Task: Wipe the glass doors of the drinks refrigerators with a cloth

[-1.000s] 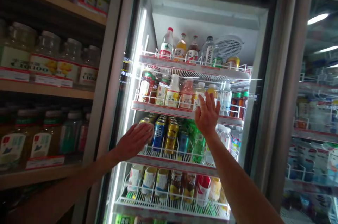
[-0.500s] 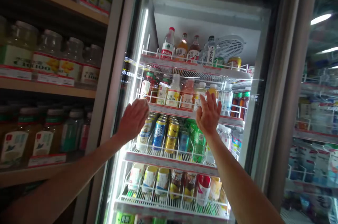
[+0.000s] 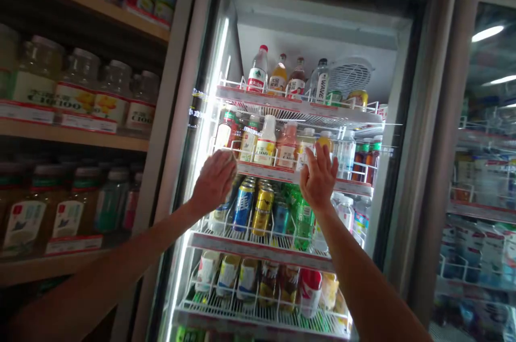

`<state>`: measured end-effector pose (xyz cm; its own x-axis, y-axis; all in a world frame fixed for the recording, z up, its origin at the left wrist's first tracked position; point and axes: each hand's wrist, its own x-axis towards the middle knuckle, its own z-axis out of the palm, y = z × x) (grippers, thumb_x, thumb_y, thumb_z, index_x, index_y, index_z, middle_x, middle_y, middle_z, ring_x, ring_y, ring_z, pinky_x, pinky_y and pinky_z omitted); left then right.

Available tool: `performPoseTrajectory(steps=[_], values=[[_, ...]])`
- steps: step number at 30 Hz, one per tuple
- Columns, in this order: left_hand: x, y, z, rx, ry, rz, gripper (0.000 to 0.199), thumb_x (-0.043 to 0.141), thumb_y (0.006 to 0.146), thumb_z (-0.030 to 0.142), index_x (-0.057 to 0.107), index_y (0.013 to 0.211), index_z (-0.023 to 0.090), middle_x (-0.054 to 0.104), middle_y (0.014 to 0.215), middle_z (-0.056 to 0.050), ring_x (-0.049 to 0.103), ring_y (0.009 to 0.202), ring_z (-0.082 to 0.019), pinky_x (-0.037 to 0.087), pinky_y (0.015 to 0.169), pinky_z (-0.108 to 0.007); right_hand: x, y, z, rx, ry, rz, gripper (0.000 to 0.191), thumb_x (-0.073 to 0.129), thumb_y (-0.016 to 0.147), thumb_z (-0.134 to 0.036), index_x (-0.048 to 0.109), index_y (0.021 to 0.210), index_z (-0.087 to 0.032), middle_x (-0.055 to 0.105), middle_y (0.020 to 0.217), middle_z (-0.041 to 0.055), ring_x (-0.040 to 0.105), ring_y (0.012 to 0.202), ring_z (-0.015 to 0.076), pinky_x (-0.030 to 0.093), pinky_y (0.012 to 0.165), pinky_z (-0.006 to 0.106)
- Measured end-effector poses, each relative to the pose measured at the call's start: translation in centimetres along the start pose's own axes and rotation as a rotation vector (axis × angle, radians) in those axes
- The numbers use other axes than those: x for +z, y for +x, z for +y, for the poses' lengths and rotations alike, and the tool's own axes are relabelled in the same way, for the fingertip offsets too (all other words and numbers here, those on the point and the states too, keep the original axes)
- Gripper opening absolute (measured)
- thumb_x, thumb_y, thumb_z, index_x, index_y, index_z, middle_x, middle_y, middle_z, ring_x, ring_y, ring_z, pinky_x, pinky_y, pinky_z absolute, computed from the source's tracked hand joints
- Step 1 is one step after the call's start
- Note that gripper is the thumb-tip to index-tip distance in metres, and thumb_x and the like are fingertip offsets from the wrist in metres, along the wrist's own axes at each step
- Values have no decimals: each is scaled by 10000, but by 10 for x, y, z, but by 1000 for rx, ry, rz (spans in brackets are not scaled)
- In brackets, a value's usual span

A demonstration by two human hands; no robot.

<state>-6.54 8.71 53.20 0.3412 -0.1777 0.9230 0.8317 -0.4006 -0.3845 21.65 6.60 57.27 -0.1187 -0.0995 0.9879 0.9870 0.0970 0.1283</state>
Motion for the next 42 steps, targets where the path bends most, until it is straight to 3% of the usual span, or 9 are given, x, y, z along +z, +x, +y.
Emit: performPoseTrajectory(steps=[3, 9, 15, 21, 26, 32, 38, 40, 42], values=[[0, 1, -3, 150, -1, -59, 412, 444, 886, 227, 433, 1296, 192, 471, 1375, -59, 235, 1380, -215, 272, 1116, -417, 0, 0, 0, -11, 4, 19, 417, 391, 868, -242, 505, 1268, -214, 472, 1382, 92, 370, 1327, 222, 251, 1079, 439], [0, 21, -26, -198, 30, 58, 443, 381, 903, 245, 384, 1340, 169, 395, 1420, -122, 227, 1382, -249, 294, 1091, -479, 2, -1, 1, -2, 19, 16, 454, 393, 861, -237, 459, 1310, -254, 454, 1399, 74, 356, 1337, 220, 250, 1080, 452], [5, 21, -10, 279, -22, -111, 414, 416, 892, 240, 433, 1304, 205, 463, 1383, -46, 260, 1371, -216, 273, 1114, -421, 3, -2, 2, -30, 23, 40, 451, 405, 861, -223, 462, 1308, -231, 454, 1398, 92, 365, 1331, 224, 257, 1079, 453], [12, 55, -25, -210, 0, 136, 414, 368, 910, 255, 434, 1298, 130, 423, 1398, -139, 255, 1370, -259, 303, 1083, -479, 3, -2, 1, -52, 34, 63, 465, 401, 863, -207, 443, 1324, -242, 452, 1402, 86, 352, 1339, 223, 259, 1083, 462], [17, 60, -10, 167, -49, -8, 383, 400, 905, 254, 464, 1274, 173, 469, 1376, -65, 283, 1359, -224, 292, 1105, -424, 3, -2, 1, -56, 17, 67, 429, 397, 867, -210, 477, 1289, -222, 477, 1379, 97, 363, 1334, 222, 267, 1078, 453], [18, 86, -39, -253, 8, 142, 413, 334, 922, 293, 451, 1284, 131, 439, 1380, -148, 294, 1349, -278, 322, 1060, -504, 4, -2, 1, -61, 25, 72, 463, 403, 856, -194, 452, 1314, -236, 459, 1396, 89, 368, 1330, 223, 266, 1078, 454], [20, 89, -24, 142, -21, 5, 380, 373, 916, 282, 480, 1259, 156, 475, 1366, -92, 315, 1343, -245, 315, 1086, -453, 4, -2, 0, -56, 26, 74, 452, 393, 867, -205, 446, 1313, -257, 471, 1386, 77, 376, 1325, 229, 270, 1074, 466], [17, 95, -33, 110, 18, -5, 378, 373, 917, 297, 488, 1252, 166, 475, 1368, -88, 346, 1326, -252, 319, 1079, -461, 4, -2, 0, -70, 24, 76, 445, 395, 868, -201, 450, 1307, -243, 475, 1381, 86, 377, 1324, 233, 273, 1072, 467], [15, 106, -47, -77, 55, 54, 389, 359, 919, 311, 489, 1249, 152, 473, 1364, -112, 358, 1317, -267, 332, 1062, -480, 4, -2, 0, -79, 27, 85, 441, 396, 867, -193, 451, 1303, -235, 476, 1379, 90, 380, 1322, 237, 279, 1068, 471]])
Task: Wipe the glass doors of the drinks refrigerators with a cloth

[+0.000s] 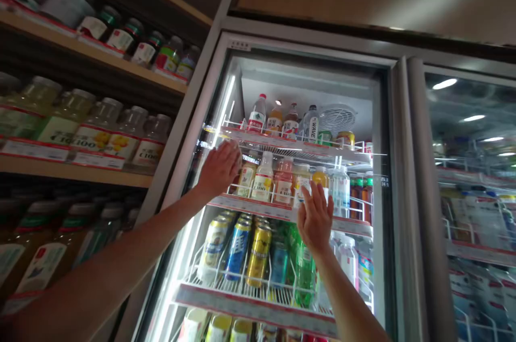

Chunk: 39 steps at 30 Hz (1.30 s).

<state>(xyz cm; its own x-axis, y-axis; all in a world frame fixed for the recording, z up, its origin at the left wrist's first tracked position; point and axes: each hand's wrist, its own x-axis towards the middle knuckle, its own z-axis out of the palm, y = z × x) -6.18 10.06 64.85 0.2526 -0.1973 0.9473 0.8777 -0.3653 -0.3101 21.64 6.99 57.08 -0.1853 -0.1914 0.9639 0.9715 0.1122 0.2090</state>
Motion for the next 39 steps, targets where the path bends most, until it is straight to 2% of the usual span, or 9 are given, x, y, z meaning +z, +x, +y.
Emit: performPoseTrajectory(steps=[3, 9, 15, 21, 22, 27, 33, 37, 39], values=[[2, 14, -8, -199, 14, 80, 408, 353, 915, 304, 491, 1234, 90, 467, 1351, -169, 336, 1326, -284, 334, 1060, -485, 0, 0, -1, 1, 6, -4, 447, 398, 864, -187, 444, 1304, -247, 467, 1388, 85, 369, 1329, 235, 280, 1069, 473], [12, 20, 8, 227, -55, -19, 374, 363, 916, 290, 504, 1232, 147, 488, 1353, -99, 347, 1325, -242, 327, 1077, -430, -1, 1, -2, 7, 0, -4, 432, 401, 861, -183, 466, 1285, -225, 476, 1379, 99, 363, 1332, 241, 276, 1071, 478], [20, 43, 1, -145, -13, 134, 419, 314, 924, 285, 498, 1230, 66, 473, 1343, -183, 339, 1323, -284, 327, 1057, -487, -2, 2, -4, 22, 10, -16, 413, 384, 875, -187, 471, 1276, -225, 471, 1382, 99, 359, 1335, 235, 278, 1065, 472], [25, 46, 45, 356, -87, -68, 365, 349, 924, 285, 522, 1222, 166, 489, 1360, -56, 342, 1329, -218, 308, 1094, -400, -1, 1, -3, 21, 10, -6, 386, 385, 874, -184, 504, 1241, -200, 481, 1373, 104, 361, 1333, 228, 265, 1073, 468], [26, 50, 47, 346, -83, -70, 364, 355, 921, 283, 518, 1227, 171, 489, 1360, -55, 350, 1325, -220, 309, 1092, -407, 0, 1, -3, 20, 11, -3, 381, 383, 875, -184, 509, 1234, -195, 479, 1373, 107, 358, 1334, 228, 264, 1074, 468], [36, 75, 50, -75, -59, 61, 383, 361, 907, 260, 515, 1229, 119, 457, 1378, -119, 333, 1331, -266, 313, 1080, -456, -1, 3, -3, 38, 10, -14, 385, 380, 875, -179, 504, 1238, -207, 484, 1371, 90, 336, 1347, 211, 262, 1082, 454], [41, 66, 87, 414, -156, -106, 361, 371, 919, 289, 541, 1209, 156, 495, 1355, -52, 350, 1323, -222, 294, 1105, -391, -3, 4, -6, 26, -27, -22, 385, 381, 882, -197, 481, 1253, -191, 490, 1362, 103, 353, 1336, 218, 247, 1083, 449], [38, 68, 88, 104, -100, -78, 396, 376, 909, 256, 496, 1258, 111, 433, 1401, -103, 313, 1341, -264, 292, 1101, -438, -9, 10, 2, -4, -34, -66, 417, 380, 885, -236, 440, 1293, -178, 504, 1347, 109, 384, 1313, 212, 250, 1077, 439], [36, 57, 93, 84, -97, -79, 406, 375, 910, 251, 481, 1268, 93, 419, 1408, -116, 288, 1352, -268, 282, 1109, -436, -12, 16, 13, -6, -47, -79, 431, 380, 886, -253, 427, 1309, -184, 492, 1361, 107, 383, 1313, 211, 239, 1082, 447]])
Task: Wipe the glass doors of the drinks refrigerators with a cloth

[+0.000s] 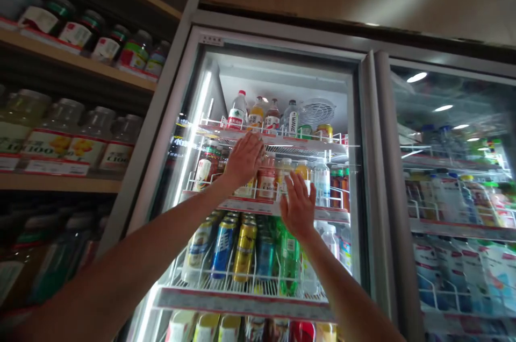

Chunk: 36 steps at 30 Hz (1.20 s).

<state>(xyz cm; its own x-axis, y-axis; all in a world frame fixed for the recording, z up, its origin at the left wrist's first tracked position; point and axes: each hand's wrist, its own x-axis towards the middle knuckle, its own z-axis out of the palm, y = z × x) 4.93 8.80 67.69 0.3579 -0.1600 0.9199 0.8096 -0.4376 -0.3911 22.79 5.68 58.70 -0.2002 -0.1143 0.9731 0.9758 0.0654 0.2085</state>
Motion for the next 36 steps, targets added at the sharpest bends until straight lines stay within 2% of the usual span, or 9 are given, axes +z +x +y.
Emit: performPoseTrajectory(steps=[6, 7, 12, 16, 18, 23, 28, 32, 36], values=[[-2, -55, 27, 523, -44, -113, 380, 399, 912, 274, 474, 1263, 148, 448, 1393, -55, 278, 1359, -220, 266, 1129, -393, 4, 10, 35, 121, -28, 47, 443, 355, 892, -268, 437, 1316, -169, 463, 1384, 125, 352, 1335, 240, 250, 1076, 493], [-3, -57, 25, 502, -36, -103, 375, 392, 916, 275, 473, 1261, 155, 452, 1391, -49, 283, 1357, -217, 274, 1125, -392, 5, 9, 37, 123, -23, 47, 444, 352, 892, -268, 438, 1317, -169, 464, 1384, 123, 354, 1334, 238, 252, 1077, 492], [-6, -66, 17, 33, 54, 25, 398, 346, 925, 251, 432, 1290, 116, 409, 1414, -109, 216, 1385, -229, 273, 1122, -435, 7, 5, 38, 130, -3, 59, 434, 373, 882, -287, 469, 1293, -184, 474, 1380, 102, 379, 1320, 231, 243, 1083, 471], [-11, -112, 45, 497, -13, -134, 396, 405, 899, 261, 463, 1276, 154, 412, 1421, -54, 194, 1390, -232, 229, 1146, -400, 7, 6, 39, 141, 14, 60, 429, 363, 884, -289, 484, 1282, -180, 478, 1378, 100, 381, 1319, 226, 248, 1077, 457], [-13, -125, 50, 576, -17, -164, 393, 407, 898, 257, 466, 1277, 174, 408, 1425, -31, 191, 1392, -222, 206, 1153, -393, 7, 6, 40, 145, 23, 60, 426, 364, 883, -286, 490, 1277, -187, 482, 1376, 94, 382, 1318, 220, 245, 1079, 453], [-20, -117, 25, 42, 65, -35, 410, 394, 906, 248, 435, 1296, 128, 402, 1422, -102, 144, 1404, -225, 241, 1130, -430, 7, 5, 39, 162, 54, 68, 420, 368, 879, -284, 505, 1265, -190, 498, 1360, 93, 387, 1313, 222, 245, 1082, 462], [-33, -145, 33, 266, -62, -151, 420, 407, 897, 280, 438, 1298, 158, 435, 1406, -55, 158, 1401, -218, 221, 1135, -406, 8, 5, 43, 173, 72, 51, 417, 368, 874, -268, 516, 1254, -185, 486, 1369, 97, 378, 1318, 229, 230, 1089, 479], [-39, -150, 33, 18, -99, -168, 506, 384, 879, 233, 322, 1373, 142, 371, 1444, -97, 184, 1395, -233, 223, 1118, -449, 5, 1, 40, 172, 84, 51, 430, 383, 870, -260, 494, 1279, -187, 472, 1379, 99, 367, 1324, 246, 237, 1087, 508], [-35, -139, 20, -115, -125, -130, 641, 444, 837, 253, 198, 1419, 142, 300, 1473, -141, 158, 1400, -253, 190, 1118, -495, -10, -14, -8, -1, 237, 47, 448, 377, 874, -210, 442, 1317, -223, 459, 1389, 81, 370, 1325, 229, 274, 1085, 500]])
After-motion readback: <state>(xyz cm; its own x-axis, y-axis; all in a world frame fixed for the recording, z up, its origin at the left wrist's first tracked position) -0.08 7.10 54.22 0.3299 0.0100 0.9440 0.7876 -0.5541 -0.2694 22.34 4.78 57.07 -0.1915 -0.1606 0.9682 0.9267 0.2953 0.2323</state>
